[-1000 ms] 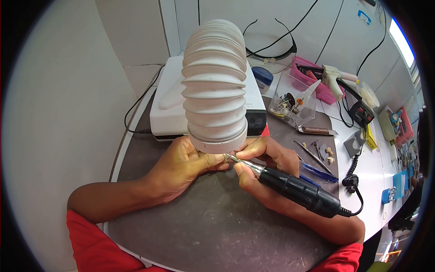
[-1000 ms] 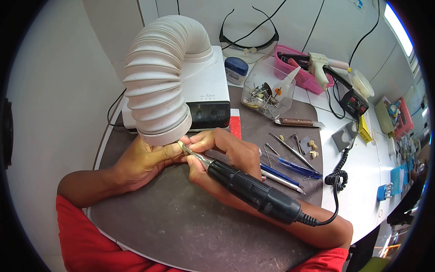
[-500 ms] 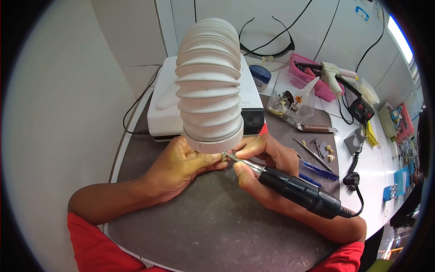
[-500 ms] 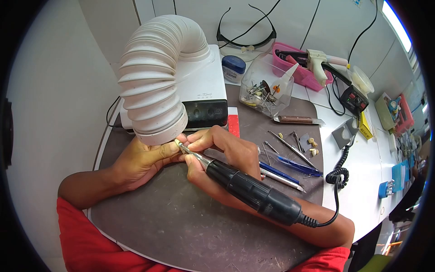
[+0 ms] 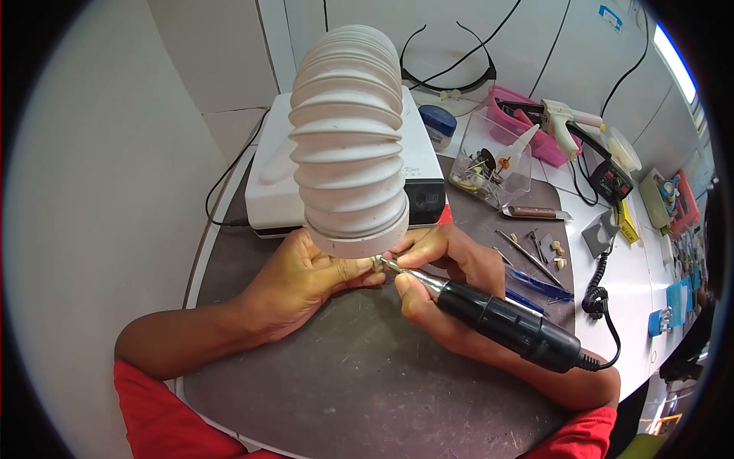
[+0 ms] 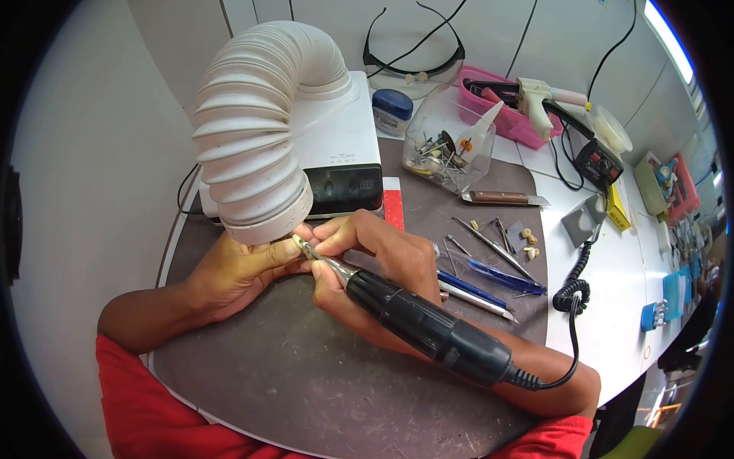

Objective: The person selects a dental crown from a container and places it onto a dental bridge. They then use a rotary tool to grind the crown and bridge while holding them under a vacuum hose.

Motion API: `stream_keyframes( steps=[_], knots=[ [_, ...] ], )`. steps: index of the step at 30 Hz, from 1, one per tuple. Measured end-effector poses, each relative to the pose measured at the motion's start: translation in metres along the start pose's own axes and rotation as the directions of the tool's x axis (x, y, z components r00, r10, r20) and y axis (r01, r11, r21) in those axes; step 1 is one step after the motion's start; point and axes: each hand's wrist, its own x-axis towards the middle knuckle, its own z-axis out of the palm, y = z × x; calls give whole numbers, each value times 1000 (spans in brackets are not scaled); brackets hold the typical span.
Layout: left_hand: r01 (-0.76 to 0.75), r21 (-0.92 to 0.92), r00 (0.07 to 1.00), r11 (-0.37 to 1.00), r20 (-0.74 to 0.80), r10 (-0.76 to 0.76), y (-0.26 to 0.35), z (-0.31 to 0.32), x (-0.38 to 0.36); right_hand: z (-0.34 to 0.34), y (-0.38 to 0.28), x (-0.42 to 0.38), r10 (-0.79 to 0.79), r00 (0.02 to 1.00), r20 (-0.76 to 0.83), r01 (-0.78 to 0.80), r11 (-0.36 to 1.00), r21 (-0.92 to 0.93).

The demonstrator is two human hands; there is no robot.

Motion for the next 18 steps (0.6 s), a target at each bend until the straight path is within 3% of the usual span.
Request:
stream_keyframes(
  steps=[4, 7, 9, 12, 15, 18],
  knots=[
    [6, -4, 1000, 1000, -9, -6, 0, 1, -1, 0, 2, -1, -6, 1000, -13, 7, 1000, 24],
    [23, 10, 1000, 1000, 1, -23, -1, -1, 0, 1, 2, -1, 80, 997, 10, -80, 995, 55],
    [6, -2, 1000, 1000, 0, -6, -1, -1, 1, 0, 0, 0, 3, 1000, 9, -3, 1000, -4],
    [-6, -4, 1000, 1000, 0, 6, 1, 2, 0, 2, 4, -2, 54, 998, 11, -55, 998, 38],
    [13, 6, 1000, 1000, 11, -13, -2, -3, 0, -2, 0, 1, -21, 1000, 6, 21, 1000, 3],
    [11, 15, 1000, 1000, 4, -11, 0, 0, -1, 0, 1, -2, 14, 999, -51, -10, 997, 74]
  ],
)
